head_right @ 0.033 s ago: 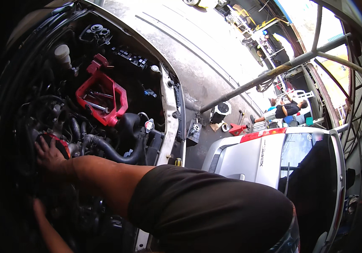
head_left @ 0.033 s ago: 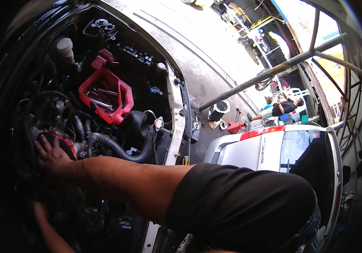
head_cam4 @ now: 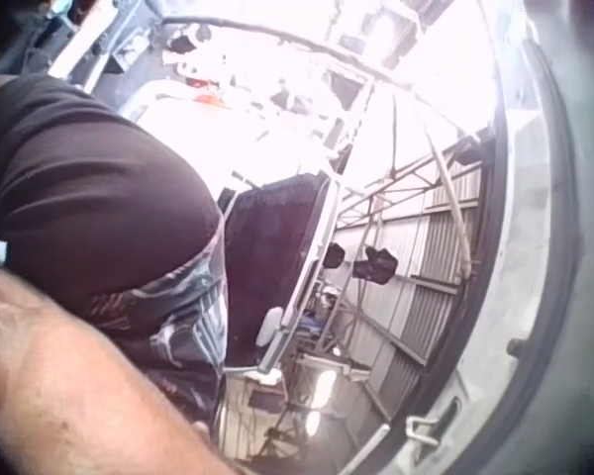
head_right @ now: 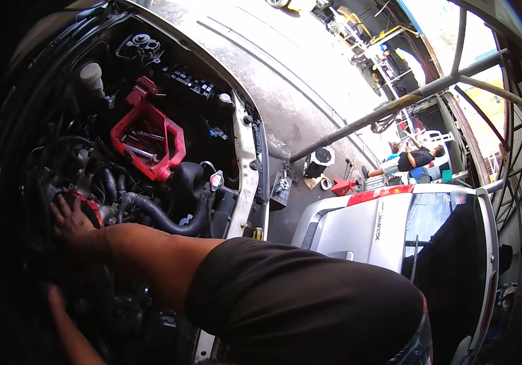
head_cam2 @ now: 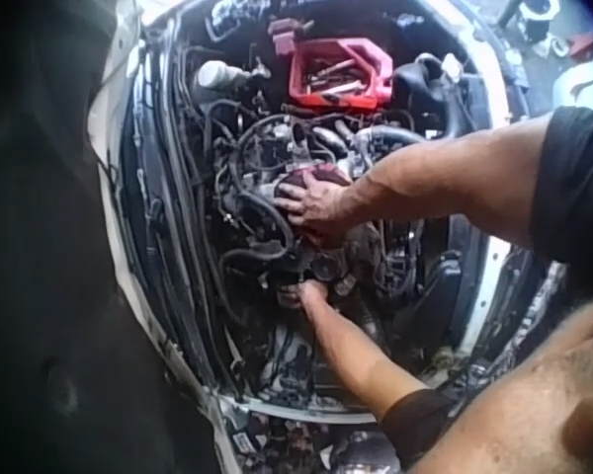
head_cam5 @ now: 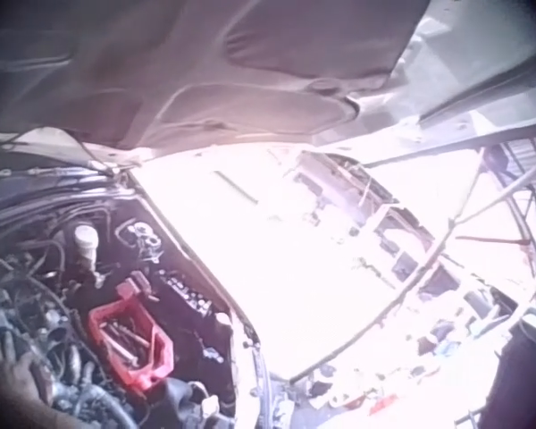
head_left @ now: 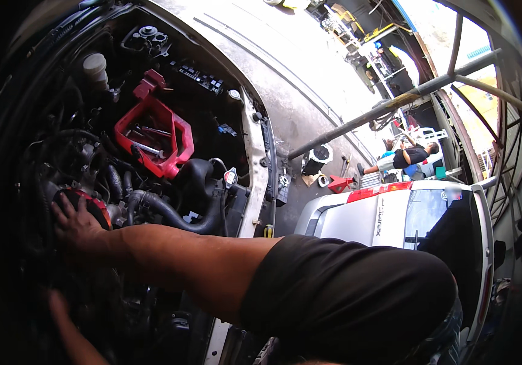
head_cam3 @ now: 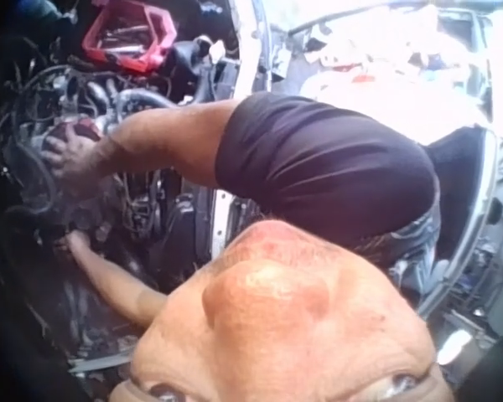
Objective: Loosening and tightening components on a car engine using hand tools.
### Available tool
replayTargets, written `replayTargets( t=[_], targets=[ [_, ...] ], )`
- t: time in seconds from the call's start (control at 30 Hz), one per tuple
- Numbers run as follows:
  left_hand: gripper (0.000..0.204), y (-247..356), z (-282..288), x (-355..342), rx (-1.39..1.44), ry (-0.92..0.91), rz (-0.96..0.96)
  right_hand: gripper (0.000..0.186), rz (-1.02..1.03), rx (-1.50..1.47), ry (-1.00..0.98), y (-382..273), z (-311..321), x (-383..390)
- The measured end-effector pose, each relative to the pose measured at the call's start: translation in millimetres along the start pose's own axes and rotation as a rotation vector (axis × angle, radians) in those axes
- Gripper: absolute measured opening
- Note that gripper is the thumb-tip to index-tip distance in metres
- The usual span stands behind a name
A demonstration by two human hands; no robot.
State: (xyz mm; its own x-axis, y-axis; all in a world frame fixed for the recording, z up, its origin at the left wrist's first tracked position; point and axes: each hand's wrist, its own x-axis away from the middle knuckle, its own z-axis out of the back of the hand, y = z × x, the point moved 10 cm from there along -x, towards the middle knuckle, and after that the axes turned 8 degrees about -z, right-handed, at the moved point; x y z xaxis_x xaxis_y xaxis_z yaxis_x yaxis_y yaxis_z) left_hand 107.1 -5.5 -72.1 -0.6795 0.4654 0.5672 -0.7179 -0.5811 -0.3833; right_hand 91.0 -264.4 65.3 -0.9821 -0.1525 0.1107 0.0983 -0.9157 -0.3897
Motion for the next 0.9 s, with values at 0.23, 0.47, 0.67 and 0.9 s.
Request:
replayTargets(
  t=[0.23,0.47,0.67,0.9],
  targets=[
    [0.049,-6.3,13.3,31.9,-0.243,-0.04,-0.063,0.075,0.021,0.018,-0.024,-5.6,0.9,-6.4],
    [0.06,-7.0,-55.5,13.9,0.537,-0.428,0.256,0.058,0.041,0.3,0.067,-3.0,-30.1,-10.6],
    [0.055,-11.7,-48.4,27.6,0.531,-0.377,0.173,0.095,0.002,0.245,0.031,-22.6,-11.7,-7.2],
    [0.042,15.3,42.1,25.4,0.585,-0.287,0.099,0.097,-0.079,0.227,-0.027,-9.5,-5.0,-7.6]
  ],
)
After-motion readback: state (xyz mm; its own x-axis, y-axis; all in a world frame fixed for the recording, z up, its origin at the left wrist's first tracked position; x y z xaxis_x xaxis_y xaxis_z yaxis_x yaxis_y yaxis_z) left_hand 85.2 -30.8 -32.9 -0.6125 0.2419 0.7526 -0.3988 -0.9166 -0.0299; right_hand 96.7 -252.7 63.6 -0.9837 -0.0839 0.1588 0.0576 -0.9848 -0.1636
